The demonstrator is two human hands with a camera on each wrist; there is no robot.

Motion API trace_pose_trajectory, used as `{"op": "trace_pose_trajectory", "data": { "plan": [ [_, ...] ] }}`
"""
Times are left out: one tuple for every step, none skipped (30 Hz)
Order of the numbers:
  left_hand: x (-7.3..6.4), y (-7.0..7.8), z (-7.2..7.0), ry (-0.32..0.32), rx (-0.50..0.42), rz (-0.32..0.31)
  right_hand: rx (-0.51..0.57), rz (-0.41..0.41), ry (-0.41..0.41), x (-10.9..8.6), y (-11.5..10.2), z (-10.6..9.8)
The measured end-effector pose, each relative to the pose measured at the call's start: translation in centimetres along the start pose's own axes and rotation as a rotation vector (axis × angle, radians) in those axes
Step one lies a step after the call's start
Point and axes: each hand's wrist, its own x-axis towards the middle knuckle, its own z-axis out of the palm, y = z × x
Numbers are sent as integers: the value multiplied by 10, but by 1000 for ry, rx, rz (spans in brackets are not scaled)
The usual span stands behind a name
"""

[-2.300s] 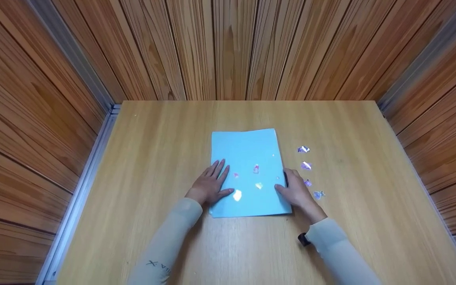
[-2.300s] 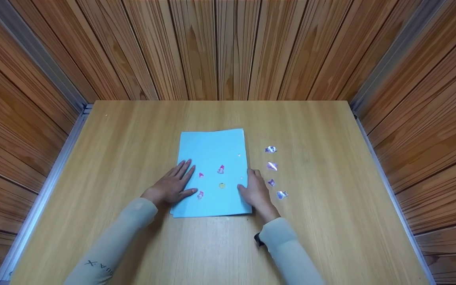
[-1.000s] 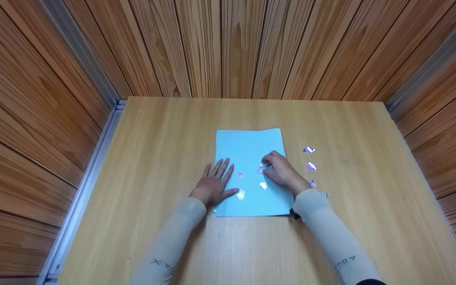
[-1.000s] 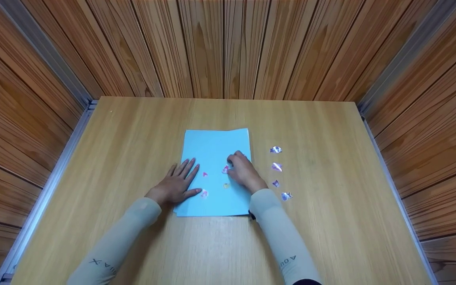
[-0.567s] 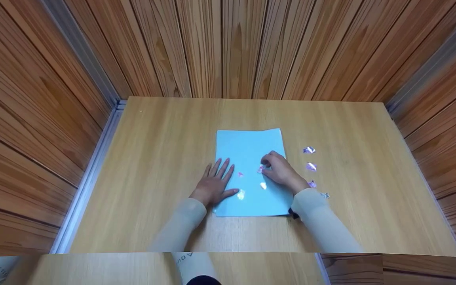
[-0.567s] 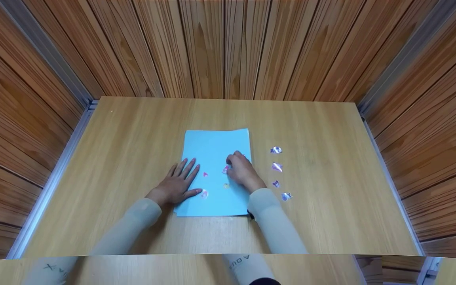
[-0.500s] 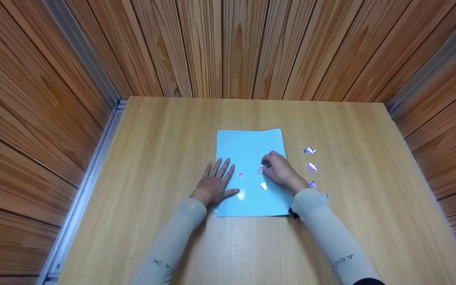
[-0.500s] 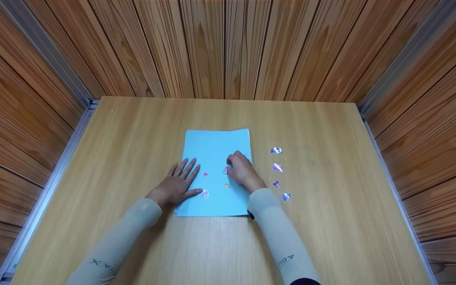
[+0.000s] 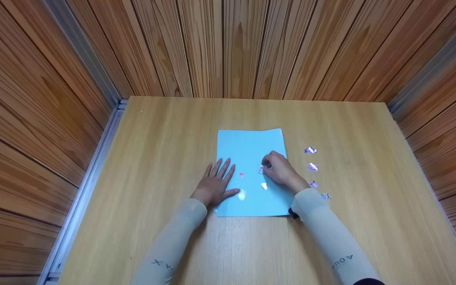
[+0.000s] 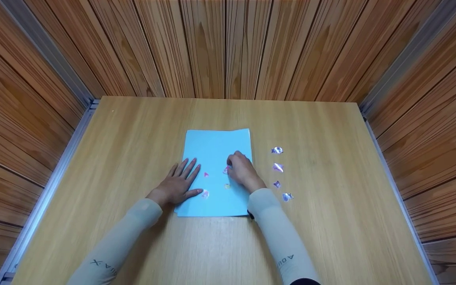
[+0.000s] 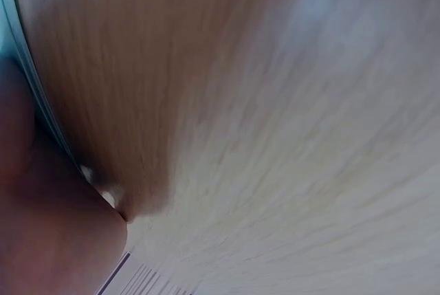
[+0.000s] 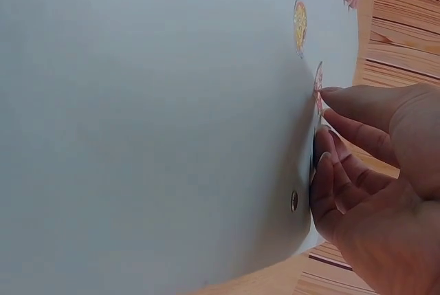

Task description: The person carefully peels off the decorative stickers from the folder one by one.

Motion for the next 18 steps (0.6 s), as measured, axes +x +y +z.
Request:
{"op": "trace_pose_trajectory", "data": {
  "plan": [
    [-1,0,0,3,0,1,3,4,-3,0,0,0],
    [-1,0,-1,6,1,2,5,7,-5,0,0,0],
    [-2,1,-1,14,3,5,8,9,-8,-1,-1,0],
    [-2,1,-2,19,7,7,11,12,-11,-1,-1,0],
    [-2,1,-2,19,8,8,11,9,-11,-1,-1,-1],
    [-1,0,-1,19,10,8,11,6,-12,0,-1,-1],
    [0,0,1,14,8,6,12,6,-12,0,-1,0],
    [1,0,2,10,7,4,12,7,-13,0,0,0],
    [2,-1,5,3,2,1,15,10,-16,0,0,0],
    [4,-2,7,-4,1,-2,16,13,-18,0,0,0],
    [6,-3,10,-9,1,-4,17,15,-20,0,0,0],
    [7,-4,12,-15,0,-7,18,19,-22,0,0,0],
    [8,-4,13,-16,2,-10,19,24,-23,0,0,0],
    [9,-5,14,-19,3,-10,19,24,-26,0,0,0],
    [10,-5,14,-24,4,-12,18,32,-22,1,-1,0],
    [10,-5,14,-25,8,-12,19,37,-22,1,-1,0],
    [10,-5,14,-25,10,-11,18,28,-25,1,-2,0],
    [9,-5,14,-23,10,-11,19,20,-24,1,-1,-1]
  ]
}}
